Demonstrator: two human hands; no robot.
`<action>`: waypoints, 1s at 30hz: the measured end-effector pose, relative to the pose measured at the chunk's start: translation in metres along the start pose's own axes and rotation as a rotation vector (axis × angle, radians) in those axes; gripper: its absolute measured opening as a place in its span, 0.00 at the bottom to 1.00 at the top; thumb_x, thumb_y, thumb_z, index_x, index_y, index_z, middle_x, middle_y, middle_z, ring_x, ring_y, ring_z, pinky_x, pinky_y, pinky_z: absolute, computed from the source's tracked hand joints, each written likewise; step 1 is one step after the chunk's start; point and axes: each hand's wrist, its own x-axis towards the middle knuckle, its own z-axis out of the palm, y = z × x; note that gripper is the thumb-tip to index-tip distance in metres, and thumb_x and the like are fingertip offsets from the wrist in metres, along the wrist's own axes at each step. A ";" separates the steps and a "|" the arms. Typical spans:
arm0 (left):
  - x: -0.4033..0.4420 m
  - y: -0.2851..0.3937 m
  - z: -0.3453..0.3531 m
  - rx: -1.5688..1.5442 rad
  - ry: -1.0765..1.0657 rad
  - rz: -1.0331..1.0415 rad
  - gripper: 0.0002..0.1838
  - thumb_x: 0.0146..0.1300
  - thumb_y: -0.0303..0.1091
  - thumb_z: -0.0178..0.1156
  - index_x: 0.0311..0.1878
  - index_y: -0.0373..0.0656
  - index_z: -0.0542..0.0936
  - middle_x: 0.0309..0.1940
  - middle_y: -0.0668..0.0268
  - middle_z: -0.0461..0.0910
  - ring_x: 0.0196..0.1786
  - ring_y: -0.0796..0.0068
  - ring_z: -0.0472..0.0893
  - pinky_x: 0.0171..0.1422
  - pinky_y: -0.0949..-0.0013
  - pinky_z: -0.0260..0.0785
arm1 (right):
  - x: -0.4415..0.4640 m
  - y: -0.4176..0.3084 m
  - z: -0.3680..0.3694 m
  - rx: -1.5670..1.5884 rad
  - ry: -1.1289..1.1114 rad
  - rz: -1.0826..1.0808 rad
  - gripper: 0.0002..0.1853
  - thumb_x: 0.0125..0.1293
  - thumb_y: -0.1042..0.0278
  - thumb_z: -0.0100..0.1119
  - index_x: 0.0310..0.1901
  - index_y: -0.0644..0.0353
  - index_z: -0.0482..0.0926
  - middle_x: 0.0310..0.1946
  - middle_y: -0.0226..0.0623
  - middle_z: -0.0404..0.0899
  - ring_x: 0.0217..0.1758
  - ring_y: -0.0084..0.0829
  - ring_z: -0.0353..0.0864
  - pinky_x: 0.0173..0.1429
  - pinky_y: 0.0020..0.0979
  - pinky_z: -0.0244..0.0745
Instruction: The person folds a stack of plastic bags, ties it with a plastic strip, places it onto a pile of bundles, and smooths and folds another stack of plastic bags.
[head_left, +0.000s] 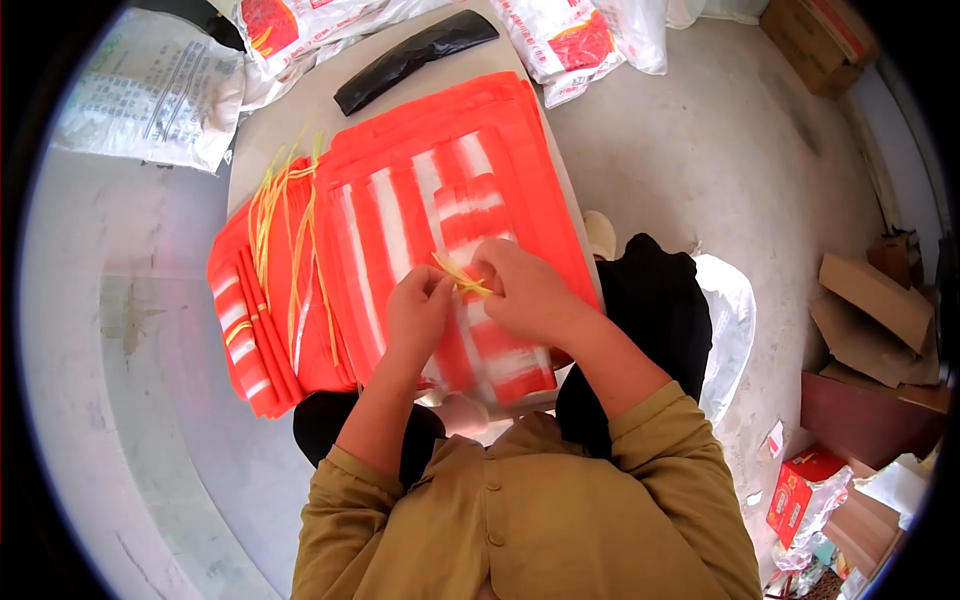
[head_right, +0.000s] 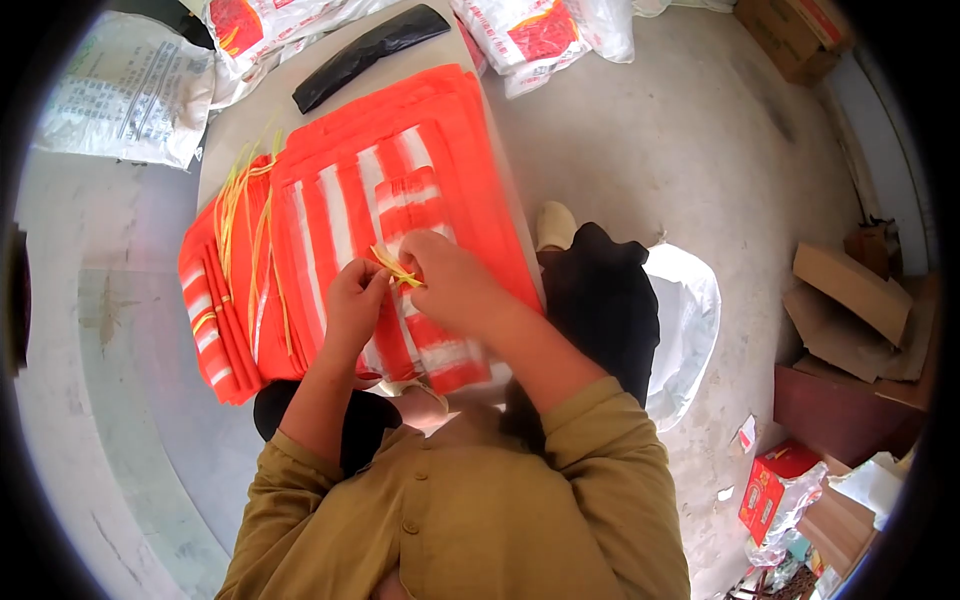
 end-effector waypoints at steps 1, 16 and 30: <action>0.000 0.002 -0.002 0.103 0.006 0.039 0.06 0.76 0.30 0.64 0.44 0.38 0.80 0.25 0.72 0.79 0.30 0.81 0.77 0.36 0.73 0.72 | -0.002 0.003 -0.002 -0.022 -0.018 -0.011 0.17 0.61 0.79 0.61 0.53 0.62 0.76 0.50 0.47 0.79 0.55 0.50 0.82 0.58 0.44 0.79; -0.055 -0.013 0.006 -0.270 -0.176 -0.023 0.19 0.80 0.31 0.59 0.68 0.35 0.78 0.59 0.64 0.81 0.61 0.78 0.79 0.69 0.72 0.71 | -0.003 0.039 0.001 -0.247 0.178 0.005 0.24 0.78 0.64 0.56 0.71 0.60 0.69 0.64 0.49 0.80 0.61 0.48 0.83 0.62 0.43 0.81; -0.075 -0.018 -0.011 -0.997 -0.214 -0.457 0.25 0.82 0.38 0.57 0.77 0.45 0.67 0.70 0.59 0.77 0.70 0.63 0.78 0.76 0.53 0.73 | 0.001 0.030 0.023 0.171 -0.087 0.042 0.38 0.74 0.65 0.65 0.81 0.59 0.59 0.60 0.42 0.83 0.56 0.30 0.84 0.62 0.31 0.79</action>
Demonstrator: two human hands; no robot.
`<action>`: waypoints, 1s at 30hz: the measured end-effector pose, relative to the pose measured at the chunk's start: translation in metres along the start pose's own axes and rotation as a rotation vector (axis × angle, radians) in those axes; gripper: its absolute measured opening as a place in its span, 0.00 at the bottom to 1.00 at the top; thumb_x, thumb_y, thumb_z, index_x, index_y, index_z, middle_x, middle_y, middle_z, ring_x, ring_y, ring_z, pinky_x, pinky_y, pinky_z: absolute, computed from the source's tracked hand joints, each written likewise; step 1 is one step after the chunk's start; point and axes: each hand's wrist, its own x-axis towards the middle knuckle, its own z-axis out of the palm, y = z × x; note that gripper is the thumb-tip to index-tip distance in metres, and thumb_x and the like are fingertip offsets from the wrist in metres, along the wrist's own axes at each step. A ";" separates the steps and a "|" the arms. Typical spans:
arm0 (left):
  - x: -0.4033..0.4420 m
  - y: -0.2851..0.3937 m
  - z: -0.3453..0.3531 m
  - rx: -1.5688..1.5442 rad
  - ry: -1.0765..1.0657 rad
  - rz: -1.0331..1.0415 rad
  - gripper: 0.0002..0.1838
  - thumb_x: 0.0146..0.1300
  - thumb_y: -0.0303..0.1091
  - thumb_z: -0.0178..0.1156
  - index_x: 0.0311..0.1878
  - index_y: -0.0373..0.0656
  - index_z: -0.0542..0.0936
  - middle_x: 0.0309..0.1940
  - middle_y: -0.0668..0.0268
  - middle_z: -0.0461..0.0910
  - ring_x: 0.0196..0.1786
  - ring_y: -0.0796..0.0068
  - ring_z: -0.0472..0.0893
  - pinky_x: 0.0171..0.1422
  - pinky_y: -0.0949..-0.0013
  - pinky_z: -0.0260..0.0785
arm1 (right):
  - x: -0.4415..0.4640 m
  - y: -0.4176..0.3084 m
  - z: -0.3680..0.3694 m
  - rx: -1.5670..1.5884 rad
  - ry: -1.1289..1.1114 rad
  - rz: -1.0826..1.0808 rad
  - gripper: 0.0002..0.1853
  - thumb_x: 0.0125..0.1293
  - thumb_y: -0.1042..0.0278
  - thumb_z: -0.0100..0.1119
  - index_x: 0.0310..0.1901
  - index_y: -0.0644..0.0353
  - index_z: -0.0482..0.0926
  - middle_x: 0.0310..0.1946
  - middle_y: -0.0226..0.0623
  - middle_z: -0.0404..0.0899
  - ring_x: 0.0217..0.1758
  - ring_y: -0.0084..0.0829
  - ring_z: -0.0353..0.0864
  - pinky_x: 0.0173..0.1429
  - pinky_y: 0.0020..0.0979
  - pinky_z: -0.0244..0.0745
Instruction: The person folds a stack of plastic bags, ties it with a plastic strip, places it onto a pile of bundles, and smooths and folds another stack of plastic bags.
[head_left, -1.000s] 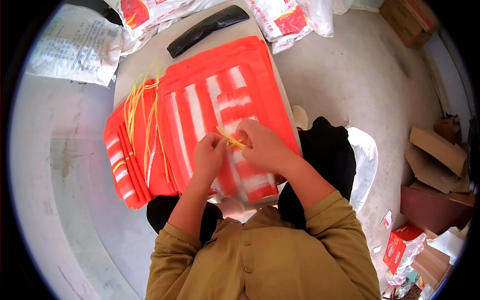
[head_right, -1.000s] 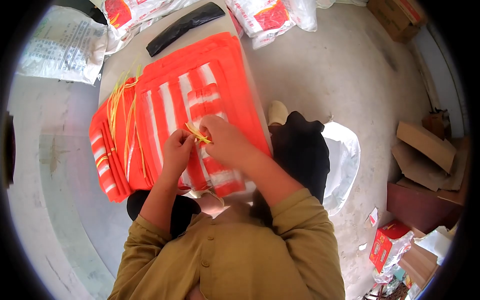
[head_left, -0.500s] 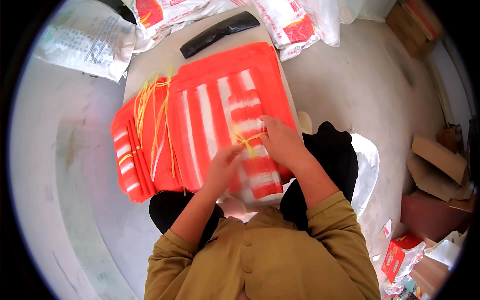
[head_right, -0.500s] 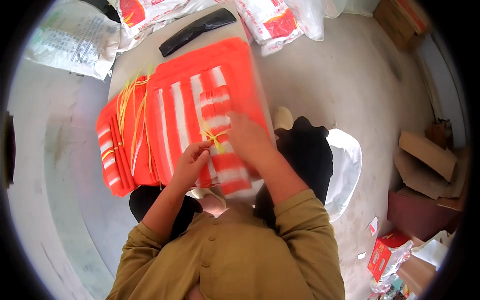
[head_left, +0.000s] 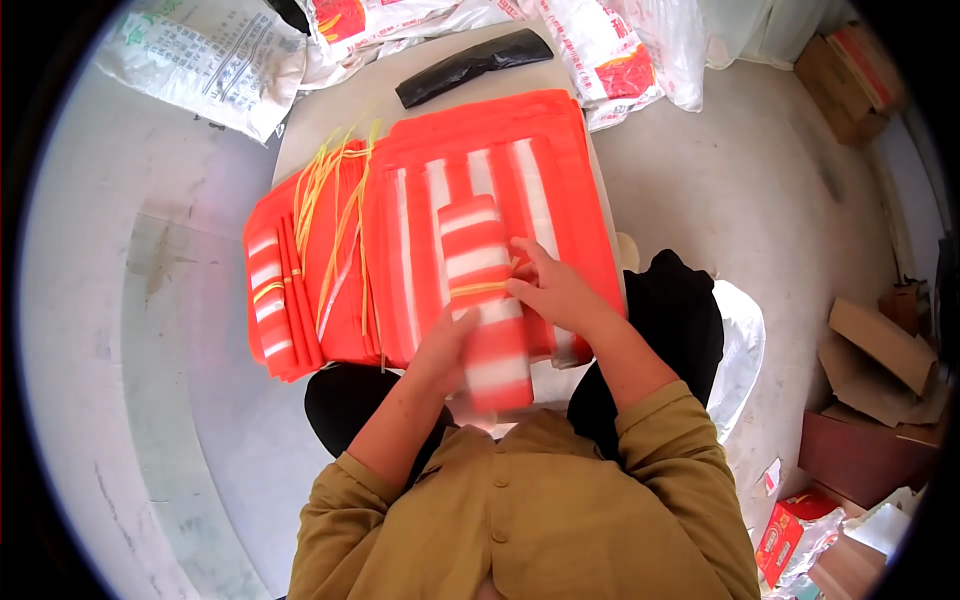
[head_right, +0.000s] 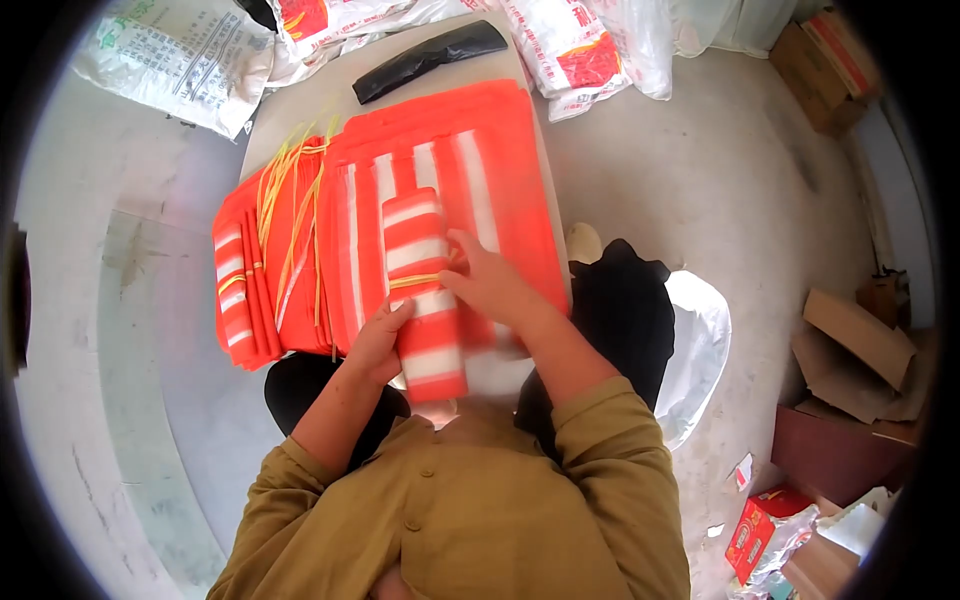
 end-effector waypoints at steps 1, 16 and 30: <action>-0.001 0.001 0.001 0.009 0.016 -0.007 0.25 0.82 0.37 0.58 0.77 0.45 0.67 0.69 0.59 0.77 0.70 0.63 0.79 0.76 0.53 0.74 | 0.002 0.007 0.006 0.084 0.010 -0.039 0.39 0.74 0.67 0.65 0.81 0.59 0.59 0.59 0.41 0.83 0.57 0.30 0.83 0.62 0.31 0.79; 0.015 -0.002 -0.022 0.417 0.033 0.011 0.19 0.80 0.34 0.61 0.68 0.35 0.76 0.58 0.63 0.85 0.56 0.75 0.85 0.62 0.65 0.80 | -0.017 0.002 -0.023 -0.702 0.497 -0.215 0.21 0.69 0.67 0.68 0.62 0.59 0.78 0.51 0.40 0.82 0.52 0.42 0.85 0.55 0.39 0.81; 0.022 -0.013 -0.032 0.279 -0.063 0.093 0.19 0.79 0.34 0.59 0.67 0.36 0.78 0.52 0.65 0.86 0.49 0.77 0.85 0.54 0.69 0.80 | 0.001 0.013 -0.019 -0.534 0.385 -0.180 0.08 0.68 0.70 0.68 0.46 0.60 0.82 0.43 0.41 0.84 0.46 0.44 0.86 0.50 0.40 0.80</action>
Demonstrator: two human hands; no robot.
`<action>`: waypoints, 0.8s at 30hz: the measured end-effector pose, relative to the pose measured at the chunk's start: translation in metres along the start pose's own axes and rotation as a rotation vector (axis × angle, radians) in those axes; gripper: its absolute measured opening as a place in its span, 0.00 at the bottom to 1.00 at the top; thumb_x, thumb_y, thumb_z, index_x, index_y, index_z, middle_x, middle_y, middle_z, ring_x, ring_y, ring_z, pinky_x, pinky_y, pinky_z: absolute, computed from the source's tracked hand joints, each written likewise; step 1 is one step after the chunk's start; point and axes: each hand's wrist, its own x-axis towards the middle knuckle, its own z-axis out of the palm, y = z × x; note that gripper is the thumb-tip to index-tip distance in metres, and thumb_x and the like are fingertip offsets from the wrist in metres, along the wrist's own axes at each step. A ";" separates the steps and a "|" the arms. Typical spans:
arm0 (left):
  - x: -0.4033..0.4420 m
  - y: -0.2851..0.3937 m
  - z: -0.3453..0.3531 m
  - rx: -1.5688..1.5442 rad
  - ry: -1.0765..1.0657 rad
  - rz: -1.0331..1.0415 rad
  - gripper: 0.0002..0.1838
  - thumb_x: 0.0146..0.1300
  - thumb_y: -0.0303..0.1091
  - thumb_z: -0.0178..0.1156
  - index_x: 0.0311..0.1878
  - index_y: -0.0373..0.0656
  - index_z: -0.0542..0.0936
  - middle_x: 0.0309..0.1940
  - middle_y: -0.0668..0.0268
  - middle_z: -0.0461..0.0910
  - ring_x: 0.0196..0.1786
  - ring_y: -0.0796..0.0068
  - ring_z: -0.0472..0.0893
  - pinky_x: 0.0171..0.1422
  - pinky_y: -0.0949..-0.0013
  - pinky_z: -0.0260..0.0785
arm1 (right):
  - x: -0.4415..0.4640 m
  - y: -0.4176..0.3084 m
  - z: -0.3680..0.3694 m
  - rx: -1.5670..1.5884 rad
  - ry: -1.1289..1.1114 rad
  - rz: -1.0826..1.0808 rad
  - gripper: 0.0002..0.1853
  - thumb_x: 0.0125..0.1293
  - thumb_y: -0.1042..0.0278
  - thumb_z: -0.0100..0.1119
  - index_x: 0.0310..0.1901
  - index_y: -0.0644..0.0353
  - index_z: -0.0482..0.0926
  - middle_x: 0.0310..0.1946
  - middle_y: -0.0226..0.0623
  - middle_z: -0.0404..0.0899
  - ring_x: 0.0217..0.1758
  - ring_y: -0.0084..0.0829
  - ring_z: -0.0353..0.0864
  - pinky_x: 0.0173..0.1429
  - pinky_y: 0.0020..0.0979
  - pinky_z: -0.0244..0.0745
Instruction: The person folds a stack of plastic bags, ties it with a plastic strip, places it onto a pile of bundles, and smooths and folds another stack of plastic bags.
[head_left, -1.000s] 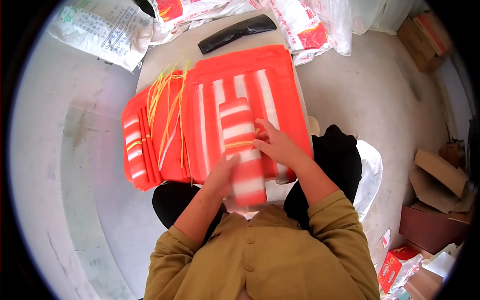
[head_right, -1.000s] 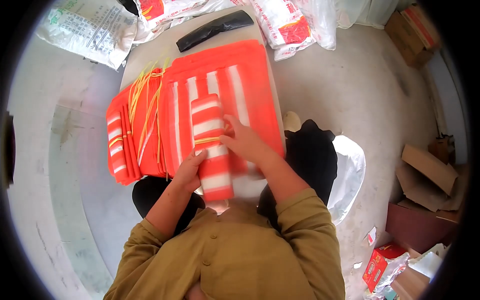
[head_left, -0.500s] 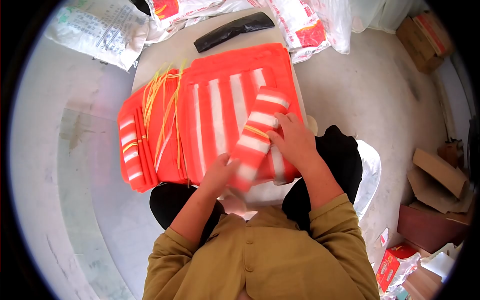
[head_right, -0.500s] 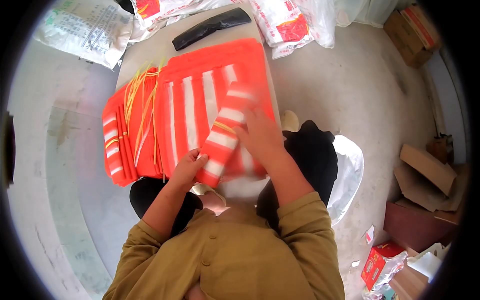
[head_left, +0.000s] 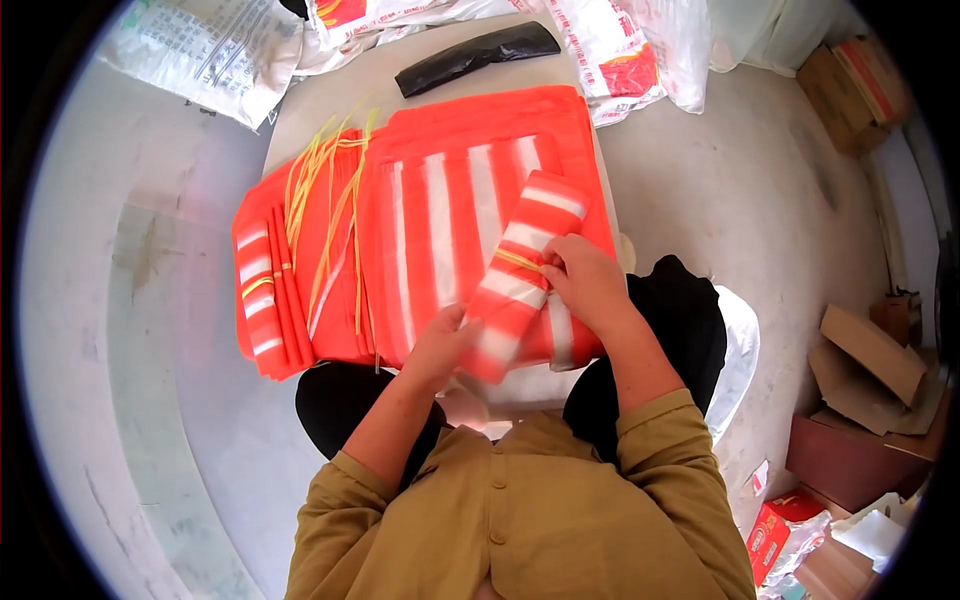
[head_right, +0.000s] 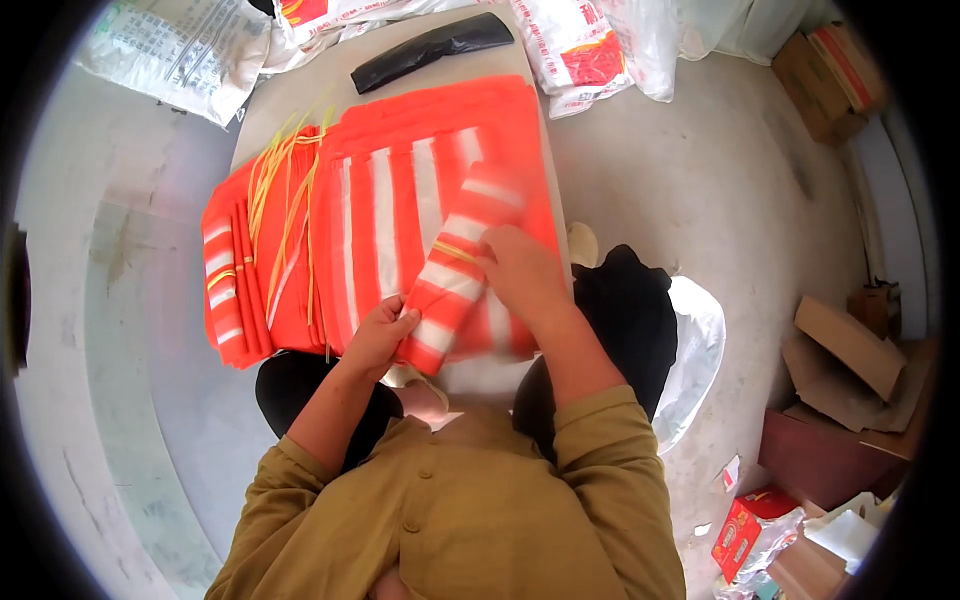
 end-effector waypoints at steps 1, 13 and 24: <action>0.000 0.000 -0.001 -0.001 -0.009 -0.003 0.18 0.79 0.34 0.58 0.67 0.36 0.78 0.52 0.65 0.86 0.50 0.77 0.85 0.54 0.69 0.79 | 0.001 0.000 0.000 0.017 0.010 -0.026 0.08 0.68 0.70 0.68 0.46 0.60 0.82 0.43 0.41 0.83 0.46 0.43 0.86 0.50 0.39 0.80; 0.000 -0.003 -0.005 0.010 -0.015 -0.013 0.18 0.81 0.35 0.59 0.67 0.37 0.77 0.57 0.66 0.84 0.56 0.78 0.83 0.64 0.68 0.77 | 0.005 -0.006 -0.015 -0.009 -0.140 0.144 0.18 0.70 0.63 0.67 0.58 0.59 0.77 0.38 0.40 0.86 0.43 0.40 0.88 0.49 0.38 0.80; -0.001 -0.001 0.000 -0.031 0.018 -0.012 0.18 0.79 0.31 0.57 0.67 0.35 0.77 0.58 0.65 0.84 0.57 0.75 0.83 0.64 0.67 0.75 | 0.002 0.014 0.013 0.494 -0.067 0.270 0.35 0.66 0.76 0.68 0.73 0.60 0.63 0.41 0.39 0.82 0.44 0.27 0.84 0.47 0.28 0.78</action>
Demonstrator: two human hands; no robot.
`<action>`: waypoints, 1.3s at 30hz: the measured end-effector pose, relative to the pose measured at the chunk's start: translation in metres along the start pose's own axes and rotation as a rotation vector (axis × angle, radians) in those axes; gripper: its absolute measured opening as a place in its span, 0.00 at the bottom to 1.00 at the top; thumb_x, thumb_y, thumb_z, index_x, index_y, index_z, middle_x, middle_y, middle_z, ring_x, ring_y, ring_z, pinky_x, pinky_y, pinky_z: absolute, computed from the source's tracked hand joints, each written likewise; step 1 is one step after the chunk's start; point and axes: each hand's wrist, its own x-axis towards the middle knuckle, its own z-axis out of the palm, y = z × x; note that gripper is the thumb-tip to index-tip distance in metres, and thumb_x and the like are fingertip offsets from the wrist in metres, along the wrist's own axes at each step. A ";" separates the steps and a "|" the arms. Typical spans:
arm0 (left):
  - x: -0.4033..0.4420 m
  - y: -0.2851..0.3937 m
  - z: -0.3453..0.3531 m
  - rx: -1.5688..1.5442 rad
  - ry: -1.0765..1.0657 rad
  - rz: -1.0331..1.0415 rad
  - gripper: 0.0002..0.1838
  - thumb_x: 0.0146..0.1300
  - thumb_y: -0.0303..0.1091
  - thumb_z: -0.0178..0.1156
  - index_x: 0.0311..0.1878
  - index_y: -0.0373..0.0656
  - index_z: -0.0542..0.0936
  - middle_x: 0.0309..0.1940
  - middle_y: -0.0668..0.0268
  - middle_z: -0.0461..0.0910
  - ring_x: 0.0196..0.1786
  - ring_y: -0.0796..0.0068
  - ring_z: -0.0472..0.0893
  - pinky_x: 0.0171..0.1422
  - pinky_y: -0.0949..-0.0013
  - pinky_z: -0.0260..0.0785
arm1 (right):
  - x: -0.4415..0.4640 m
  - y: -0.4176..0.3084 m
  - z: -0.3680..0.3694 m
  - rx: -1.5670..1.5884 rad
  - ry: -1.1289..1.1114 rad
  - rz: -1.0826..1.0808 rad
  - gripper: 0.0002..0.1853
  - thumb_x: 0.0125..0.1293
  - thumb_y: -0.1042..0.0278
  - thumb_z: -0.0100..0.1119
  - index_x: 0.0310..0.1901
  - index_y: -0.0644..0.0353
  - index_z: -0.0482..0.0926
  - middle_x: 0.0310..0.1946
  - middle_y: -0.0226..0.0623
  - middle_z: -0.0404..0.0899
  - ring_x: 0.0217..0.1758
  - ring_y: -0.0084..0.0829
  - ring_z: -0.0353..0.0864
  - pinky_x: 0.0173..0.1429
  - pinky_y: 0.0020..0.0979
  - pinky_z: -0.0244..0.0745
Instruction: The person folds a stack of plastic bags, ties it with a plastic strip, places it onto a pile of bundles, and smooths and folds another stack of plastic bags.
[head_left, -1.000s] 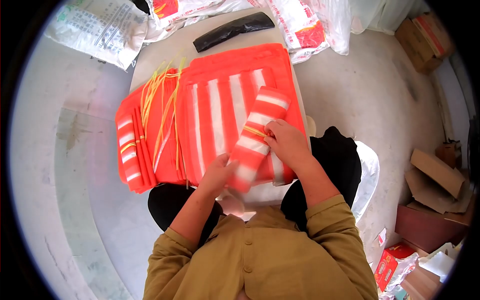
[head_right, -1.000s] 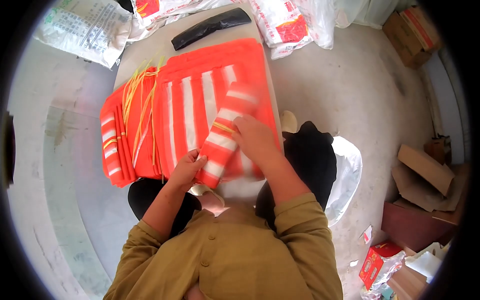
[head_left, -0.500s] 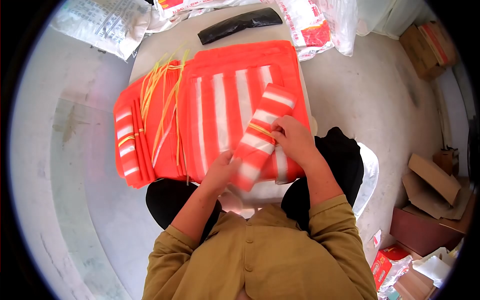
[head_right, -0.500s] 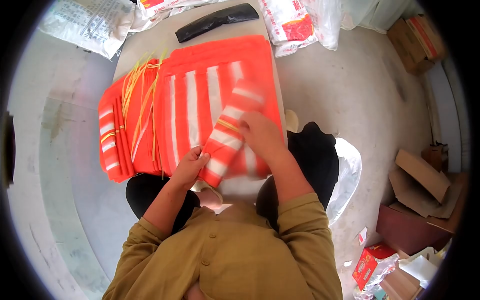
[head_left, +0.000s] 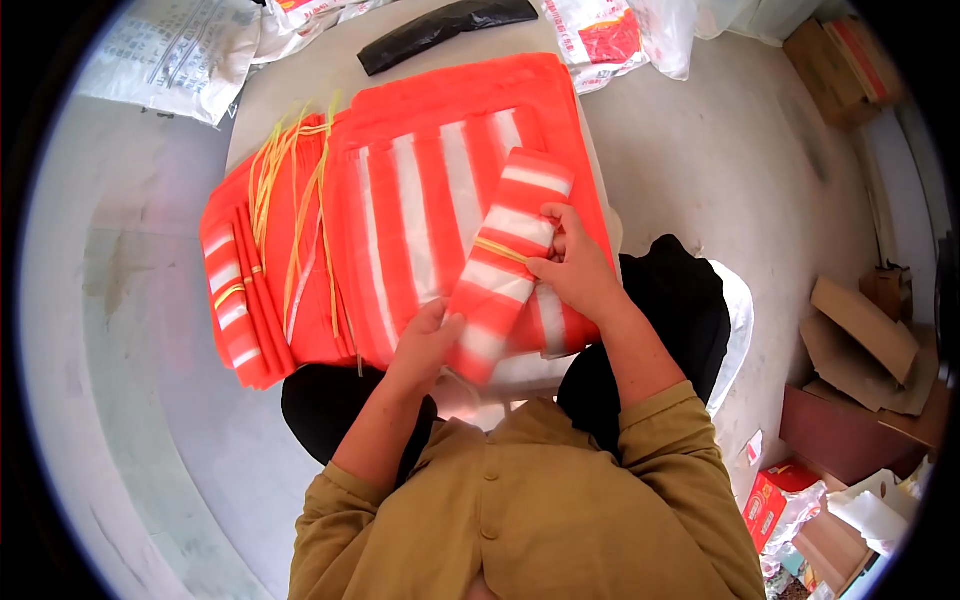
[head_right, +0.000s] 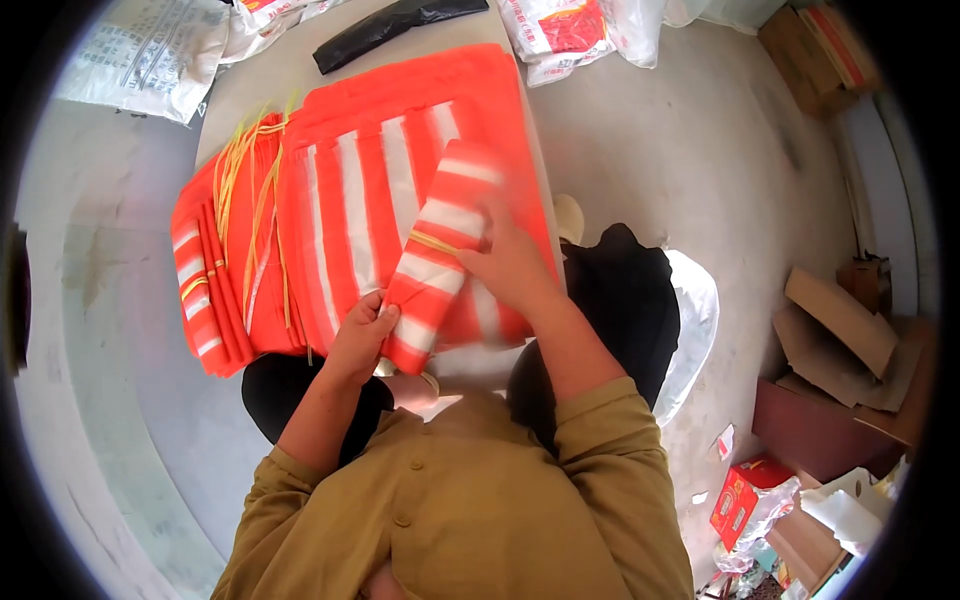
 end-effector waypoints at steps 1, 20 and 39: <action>0.000 0.000 0.000 -0.001 -0.003 -0.002 0.18 0.79 0.31 0.57 0.67 0.35 0.78 0.58 0.65 0.84 0.57 0.76 0.83 0.64 0.68 0.75 | 0.000 0.000 0.000 0.047 -0.012 0.022 0.35 0.66 0.76 0.68 0.72 0.60 0.64 0.41 0.38 0.82 0.44 0.26 0.83 0.46 0.28 0.77; 0.001 0.004 0.006 0.056 0.032 0.001 0.17 0.81 0.29 0.55 0.67 0.35 0.77 0.57 0.65 0.85 0.55 0.78 0.83 0.62 0.70 0.76 | 0.013 -0.003 0.026 -0.827 -0.149 -0.567 0.35 0.71 0.44 0.63 0.74 0.54 0.74 0.82 0.41 0.63 0.87 0.46 0.55 0.89 0.50 0.48; -0.005 0.009 -0.003 0.119 -0.045 -0.064 0.32 0.71 0.40 0.66 0.74 0.36 0.74 0.63 0.59 0.82 0.63 0.69 0.81 0.67 0.62 0.73 | 0.030 0.010 -0.022 -0.132 0.390 -0.319 0.24 0.86 0.54 0.46 0.73 0.59 0.73 0.63 0.43 0.78 0.69 0.34 0.76 0.74 0.35 0.69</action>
